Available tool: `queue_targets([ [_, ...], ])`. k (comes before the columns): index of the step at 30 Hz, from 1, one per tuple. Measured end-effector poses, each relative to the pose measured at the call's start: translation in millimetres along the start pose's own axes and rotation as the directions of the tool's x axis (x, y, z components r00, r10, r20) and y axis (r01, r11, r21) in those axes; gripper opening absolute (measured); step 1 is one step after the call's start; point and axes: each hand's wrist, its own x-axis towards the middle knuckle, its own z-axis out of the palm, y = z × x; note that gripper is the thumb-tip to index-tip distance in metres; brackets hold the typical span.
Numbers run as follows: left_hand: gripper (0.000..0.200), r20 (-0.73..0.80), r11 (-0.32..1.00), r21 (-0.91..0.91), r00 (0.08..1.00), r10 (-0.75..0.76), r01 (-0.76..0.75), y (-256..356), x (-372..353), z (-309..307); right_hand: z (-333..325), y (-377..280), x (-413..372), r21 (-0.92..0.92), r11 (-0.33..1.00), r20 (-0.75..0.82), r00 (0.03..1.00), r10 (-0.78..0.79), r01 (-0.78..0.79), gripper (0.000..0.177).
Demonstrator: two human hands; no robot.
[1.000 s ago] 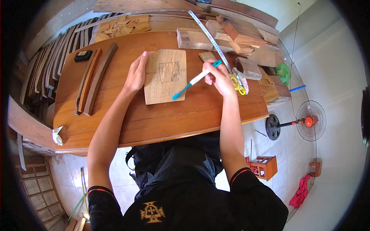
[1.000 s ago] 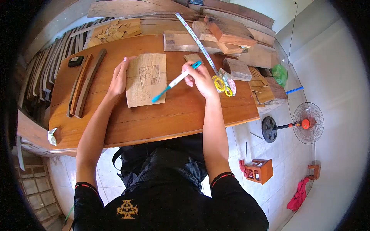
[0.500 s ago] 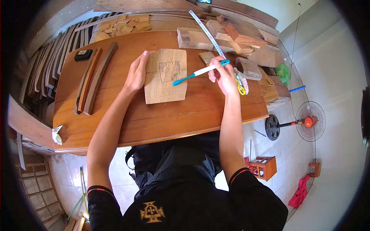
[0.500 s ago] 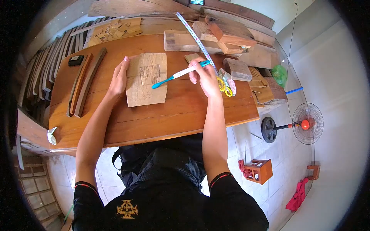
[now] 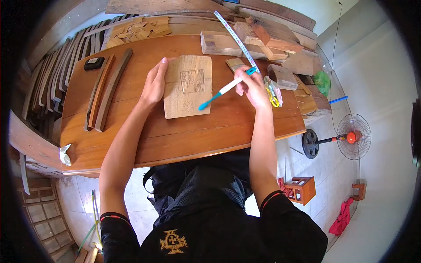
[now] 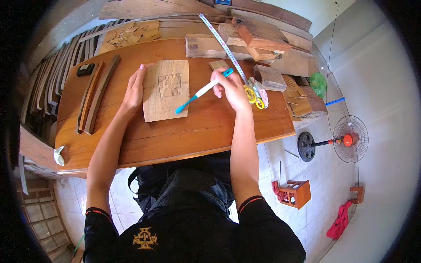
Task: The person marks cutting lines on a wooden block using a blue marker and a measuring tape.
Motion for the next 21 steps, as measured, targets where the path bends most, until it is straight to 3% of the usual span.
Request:
queue_targets([
  [3, 0.057, -0.005, 1.000, 0.003, 1.000, 0.006, -0.006, -4.8, 1.3, -0.9, -3.4, -1.4, 1.0, 0.048, 0.999, -0.035, 0.999, -0.011, 0.013, 0.018],
  [7, 0.057, -0.001, 1.000, 0.010, 1.000, 0.004, -0.004, -6.6, 2.5, -2.2, 3.4, -3.2, -1.8, -0.086, 0.994, 0.011, 0.997, 0.071, -0.070, 0.019],
  [11, 0.057, 0.004, 1.000, -0.011, 1.000, -0.008, 0.008, -4.8, 0.5, -0.9, -1.0, -4.4, 0.8, 0.053, 0.999, -0.087, 0.996, -0.007, 0.011, 0.019],
  [15, 0.057, 0.008, 1.000, -0.001, 1.000, -0.012, 0.012, -6.9, 2.3, -3.1, 2.9, -2.5, -1.9, -0.113, 0.991, -0.010, 0.997, 0.076, -0.077, 0.020],
  [19, 0.057, 0.011, 1.000, -0.019, 1.000, -0.009, 0.009, -8.5, 2.4, -2.5, 0.5, -2.4, 1.4, 0.038, 0.999, -0.079, 0.997, 0.002, 0.001, 0.021],
  [21, 0.057, -0.001, 1.000, -0.008, 1.000, -0.012, 0.012, -8.9, 2.4, -2.7, -0.9, -3.4, 0.3, -0.009, 1.000, -0.052, 0.998, 0.018, -0.019, 0.021],
])
